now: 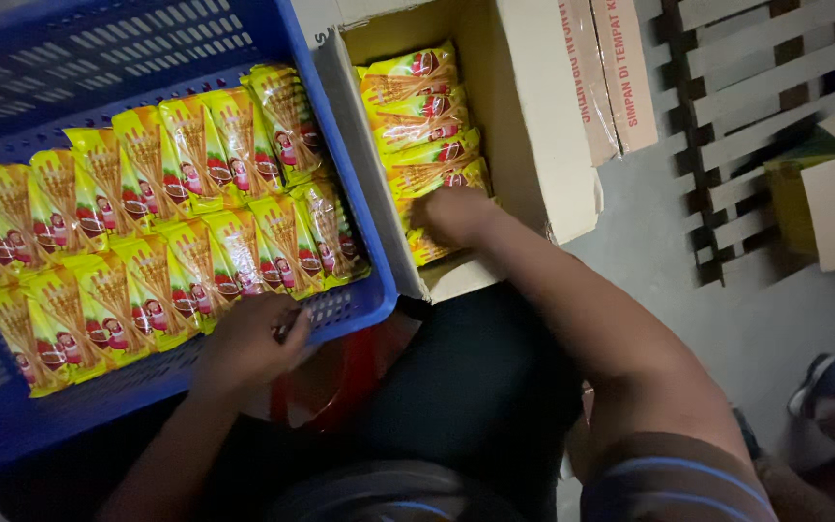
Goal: The person transfers yellow snack packets from a cardboard box into a blue plastic crate. They pick up packets from the box and place them into the crate, arranging them in neat rows.
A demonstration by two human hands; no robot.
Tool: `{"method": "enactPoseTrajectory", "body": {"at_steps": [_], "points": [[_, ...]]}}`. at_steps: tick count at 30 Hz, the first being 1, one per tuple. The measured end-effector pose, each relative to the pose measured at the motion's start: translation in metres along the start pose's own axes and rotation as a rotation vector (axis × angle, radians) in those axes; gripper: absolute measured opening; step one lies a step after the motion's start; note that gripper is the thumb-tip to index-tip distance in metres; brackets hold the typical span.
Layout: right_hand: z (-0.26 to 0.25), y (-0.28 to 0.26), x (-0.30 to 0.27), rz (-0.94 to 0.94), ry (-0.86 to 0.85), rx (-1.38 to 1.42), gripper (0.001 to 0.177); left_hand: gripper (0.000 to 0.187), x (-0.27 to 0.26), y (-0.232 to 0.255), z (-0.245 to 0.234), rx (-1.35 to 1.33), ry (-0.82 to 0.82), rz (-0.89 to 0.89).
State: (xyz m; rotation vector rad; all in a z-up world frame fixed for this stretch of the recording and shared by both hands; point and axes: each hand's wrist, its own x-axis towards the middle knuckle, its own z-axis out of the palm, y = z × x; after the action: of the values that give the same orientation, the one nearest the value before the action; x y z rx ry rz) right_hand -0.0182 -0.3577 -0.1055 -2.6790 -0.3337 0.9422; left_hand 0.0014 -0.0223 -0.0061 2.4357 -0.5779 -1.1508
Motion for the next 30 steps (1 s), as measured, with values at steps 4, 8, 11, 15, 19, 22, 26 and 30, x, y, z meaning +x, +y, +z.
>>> {"method": "enactPoseTrajectory", "body": {"at_steps": [4, 8, 11, 15, 19, 22, 26, 30], "points": [[0.048, 0.035, 0.029, -0.063, 0.05, 0.026, 0.018, 0.038, -0.003, 0.008, -0.007, -0.014, -0.006, 0.005], [0.064, 0.048, 0.047, -0.198, 0.127, 0.105, 0.011, 0.039, -0.006, 0.013, -0.014, 0.031, -0.049, 0.016], [0.083, 0.062, 0.058, -0.264, 0.147, 0.141, 0.011, 0.042, -0.002, 0.012, -0.015, 0.032, -0.091, 0.004], [0.076, 0.053, 0.049, -0.158, 0.159, 0.296, 0.011, 0.043, -0.001, 0.012, -0.012, -0.024, -0.058, -0.026], [0.046, 0.057, 0.024, -0.109, 0.206, 0.432, 0.018, 0.045, -0.005, 0.015, -0.02, 0.022, -0.061, 0.009], [0.03, 0.065, 0.005, 0.135, 0.123, 0.215, 0.02, 0.042, -0.007, 0.023, -0.026, -0.032, -0.081, -0.007], [0.075, 0.098, 0.011, 0.189, 0.074, 0.136, 0.021, 0.04, -0.007, 0.017, -0.017, -0.032, -0.033, -0.005], [0.102, 0.119, 0.033, 0.263, 0.029, 0.024, 0.022, 0.04, -0.006, 0.006, -0.008, 0.047, 0.033, 0.063]]}}
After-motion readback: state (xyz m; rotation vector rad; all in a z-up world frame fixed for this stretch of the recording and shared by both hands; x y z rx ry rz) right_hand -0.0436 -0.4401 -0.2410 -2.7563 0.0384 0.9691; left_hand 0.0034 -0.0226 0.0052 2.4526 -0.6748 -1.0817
